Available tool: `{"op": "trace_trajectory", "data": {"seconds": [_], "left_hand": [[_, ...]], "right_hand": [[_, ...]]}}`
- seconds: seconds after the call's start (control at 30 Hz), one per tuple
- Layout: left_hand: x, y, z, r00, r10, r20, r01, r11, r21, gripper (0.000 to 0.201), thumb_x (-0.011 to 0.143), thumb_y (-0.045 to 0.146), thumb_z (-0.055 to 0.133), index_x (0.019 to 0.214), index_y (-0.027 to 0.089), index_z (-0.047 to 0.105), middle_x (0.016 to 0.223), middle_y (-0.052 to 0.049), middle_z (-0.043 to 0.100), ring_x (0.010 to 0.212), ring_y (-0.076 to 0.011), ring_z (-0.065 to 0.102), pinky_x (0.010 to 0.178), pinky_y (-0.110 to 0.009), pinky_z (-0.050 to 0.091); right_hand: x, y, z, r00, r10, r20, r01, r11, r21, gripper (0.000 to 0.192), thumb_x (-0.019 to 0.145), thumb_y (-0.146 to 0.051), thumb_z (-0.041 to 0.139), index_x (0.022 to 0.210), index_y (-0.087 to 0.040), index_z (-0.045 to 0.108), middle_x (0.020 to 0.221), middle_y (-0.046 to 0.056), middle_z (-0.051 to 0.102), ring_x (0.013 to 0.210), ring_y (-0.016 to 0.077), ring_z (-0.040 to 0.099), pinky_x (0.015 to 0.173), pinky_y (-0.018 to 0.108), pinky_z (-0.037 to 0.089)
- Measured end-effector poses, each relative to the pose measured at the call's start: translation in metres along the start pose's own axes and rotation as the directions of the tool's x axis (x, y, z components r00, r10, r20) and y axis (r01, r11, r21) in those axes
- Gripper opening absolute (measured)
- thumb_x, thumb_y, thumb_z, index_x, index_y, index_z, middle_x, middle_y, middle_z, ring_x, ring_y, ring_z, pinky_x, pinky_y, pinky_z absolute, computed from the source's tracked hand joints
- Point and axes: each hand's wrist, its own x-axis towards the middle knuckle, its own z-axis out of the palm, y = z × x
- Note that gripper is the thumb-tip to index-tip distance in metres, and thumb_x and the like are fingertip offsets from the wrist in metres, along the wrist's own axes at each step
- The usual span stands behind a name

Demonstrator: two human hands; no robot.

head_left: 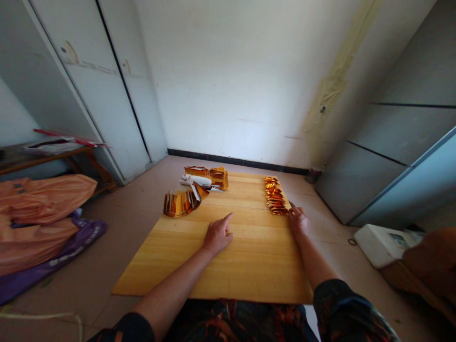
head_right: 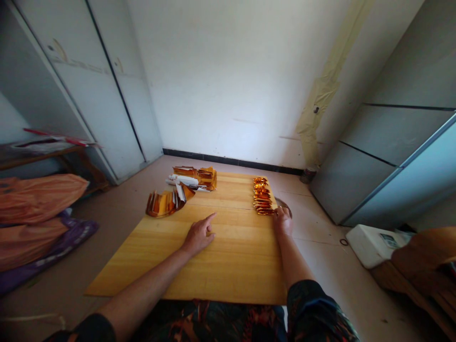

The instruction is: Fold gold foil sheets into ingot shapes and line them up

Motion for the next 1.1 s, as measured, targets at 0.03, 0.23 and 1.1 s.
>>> {"op": "trace_trajectory", "data": {"seconds": [0.03, 0.23, 1.1], "left_hand": [[0.000, 0.000, 0.000, 1.000, -0.002, 0.000, 0.002, 1.000, 0.005, 0.068, 0.069, 0.013, 0.056, 0.134, 0.022, 0.043, 0.079, 0.002, 0.060, 0.077, -0.0142, 0.056, 0.081, -0.028, 0.042], [0.000, 0.002, -0.001, 1.000, 0.002, 0.006, -0.002, 1.000, 0.012, 0.066, 0.069, 0.012, 0.056, 0.134, 0.020, 0.044, 0.079, 0.002, 0.060, 0.077, -0.0146, 0.056, 0.081, -0.029, 0.041], [0.000, -0.001, 0.003, 0.999, 0.034, -0.017, -0.034, 0.999, 0.006, 0.066, 0.068, 0.012, 0.054, 0.133, 0.020, 0.045, 0.080, 0.000, 0.060, 0.078, -0.0156, 0.055, 0.079, -0.030, 0.040]], "right_hand": [[0.000, -0.001, 0.001, 1.000, -0.001, 0.003, 0.001, 1.000, -0.021, 0.020, 0.078, -0.026, 0.049, 0.078, -0.017, 0.066, 0.089, 0.005, 0.059, 0.069, 0.0130, 0.049, 0.058, 0.024, 0.035], [-0.003, -0.007, -0.001, 0.998, -0.041, 0.045, 0.047, 0.990, -0.136, 0.018, 0.080, -0.028, 0.053, 0.084, -0.019, 0.067, 0.092, 0.004, 0.059, 0.068, 0.0124, 0.051, 0.053, 0.023, 0.031], [-0.013, -0.050, -0.015, 0.990, 0.059, 0.131, -0.001, 0.914, -0.406, 0.055, 0.075, -0.060, 0.058, 0.115, -0.022, 0.055, 0.119, 0.010, 0.051, 0.108, 0.0258, 0.050, 0.079, 0.037, 0.041]]}}
